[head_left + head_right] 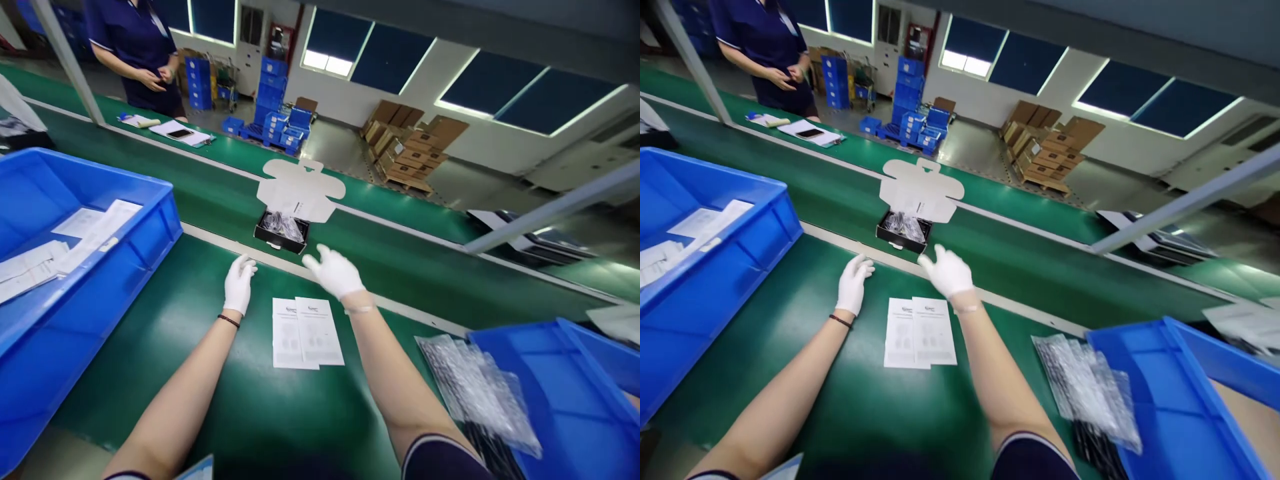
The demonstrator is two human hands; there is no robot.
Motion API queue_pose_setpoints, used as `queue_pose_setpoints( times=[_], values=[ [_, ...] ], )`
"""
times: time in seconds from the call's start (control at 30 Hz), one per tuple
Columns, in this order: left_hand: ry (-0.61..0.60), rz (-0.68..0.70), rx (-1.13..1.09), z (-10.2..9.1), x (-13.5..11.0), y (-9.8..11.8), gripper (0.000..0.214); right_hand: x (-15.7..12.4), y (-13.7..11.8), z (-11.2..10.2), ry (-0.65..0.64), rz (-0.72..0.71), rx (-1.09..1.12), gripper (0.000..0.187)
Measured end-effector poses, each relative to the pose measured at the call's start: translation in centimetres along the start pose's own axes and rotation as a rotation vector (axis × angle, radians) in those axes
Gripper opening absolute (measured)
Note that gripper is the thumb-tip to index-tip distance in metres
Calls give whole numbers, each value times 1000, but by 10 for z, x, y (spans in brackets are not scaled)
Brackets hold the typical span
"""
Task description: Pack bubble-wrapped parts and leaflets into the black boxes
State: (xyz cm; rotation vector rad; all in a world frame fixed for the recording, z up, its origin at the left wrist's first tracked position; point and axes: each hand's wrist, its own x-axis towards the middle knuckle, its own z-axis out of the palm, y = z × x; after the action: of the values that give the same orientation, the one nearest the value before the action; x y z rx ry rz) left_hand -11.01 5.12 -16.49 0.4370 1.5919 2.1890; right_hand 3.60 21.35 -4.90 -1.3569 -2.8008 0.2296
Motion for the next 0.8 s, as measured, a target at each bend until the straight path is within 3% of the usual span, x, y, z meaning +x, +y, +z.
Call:
queue_pose_setpoints(
  times=[0.1, 0.2, 0.3, 0.5, 0.6, 0.7, 0.8],
  values=[
    [-39, 6, 53, 2, -2, -1, 39, -85, 12, 27, -255, 120, -3, 97],
    [-86, 17, 132, 3, -7, 2, 38, -128, 16, 48, -254, 158, -12, 118],
    [-199, 60, 280, 5, -16, 10, 39, -132, 22, 56, -214, 179, 112, 128],
    [-697, 383, 952, 20, -50, 14, 42, -125, 33, 54, -197, 162, 173, 123],
    [-874, 429, 1128, 36, -66, 12, 55, -129, 30, 56, -155, 145, 161, 115],
    [-843, 400, 1128, 49, -72, 15, 50, -134, 26, 62, -115, 134, 173, 112],
    [-714, 268, 899, 52, -72, 24, 50, -137, 27, 71, -13, 106, 240, 115]
  ],
)
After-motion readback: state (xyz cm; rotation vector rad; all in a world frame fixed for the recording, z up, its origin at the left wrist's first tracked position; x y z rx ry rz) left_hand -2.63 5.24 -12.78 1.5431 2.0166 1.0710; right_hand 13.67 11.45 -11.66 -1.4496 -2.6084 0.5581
